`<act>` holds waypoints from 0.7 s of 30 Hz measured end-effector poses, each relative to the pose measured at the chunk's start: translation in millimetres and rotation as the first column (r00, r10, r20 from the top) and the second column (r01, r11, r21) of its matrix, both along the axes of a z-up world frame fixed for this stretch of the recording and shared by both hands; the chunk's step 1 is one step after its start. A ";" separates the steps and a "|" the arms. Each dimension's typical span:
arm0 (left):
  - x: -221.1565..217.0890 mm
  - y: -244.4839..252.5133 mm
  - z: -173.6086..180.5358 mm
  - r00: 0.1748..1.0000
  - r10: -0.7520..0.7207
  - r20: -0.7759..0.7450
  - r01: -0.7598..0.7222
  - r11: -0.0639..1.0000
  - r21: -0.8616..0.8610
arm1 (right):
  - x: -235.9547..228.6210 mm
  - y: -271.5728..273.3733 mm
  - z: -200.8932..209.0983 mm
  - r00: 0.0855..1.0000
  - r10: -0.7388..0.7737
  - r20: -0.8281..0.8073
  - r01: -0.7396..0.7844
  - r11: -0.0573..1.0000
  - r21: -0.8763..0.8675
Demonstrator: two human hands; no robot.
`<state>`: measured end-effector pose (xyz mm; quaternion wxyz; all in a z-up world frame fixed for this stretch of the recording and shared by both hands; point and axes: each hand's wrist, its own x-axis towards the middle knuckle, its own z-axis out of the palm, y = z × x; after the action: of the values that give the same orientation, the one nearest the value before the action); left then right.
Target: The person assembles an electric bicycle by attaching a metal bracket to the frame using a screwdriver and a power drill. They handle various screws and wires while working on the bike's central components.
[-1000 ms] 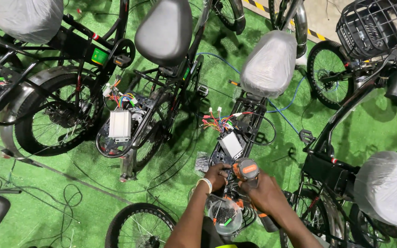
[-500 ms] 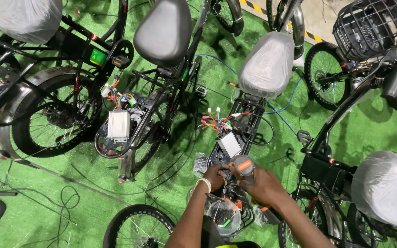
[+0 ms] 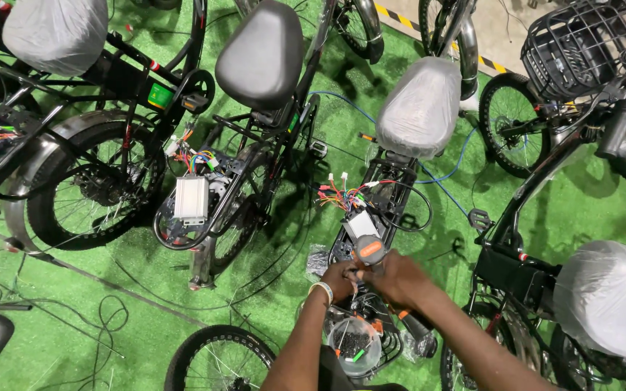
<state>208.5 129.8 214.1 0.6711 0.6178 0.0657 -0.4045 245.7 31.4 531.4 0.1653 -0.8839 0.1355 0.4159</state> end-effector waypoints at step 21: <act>-4.7 -9.8 -50.2 0.999 0.036 -0.015 -0.036 0.999 0.021 | -13.8 4.4 26.0 0.978 -0.093 0.186 0.090 0.996 0.023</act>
<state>203.8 120.0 163.9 0.6712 0.6203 0.0864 -0.3964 231.9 35.8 557.4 0.2025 -0.9107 0.1569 0.3241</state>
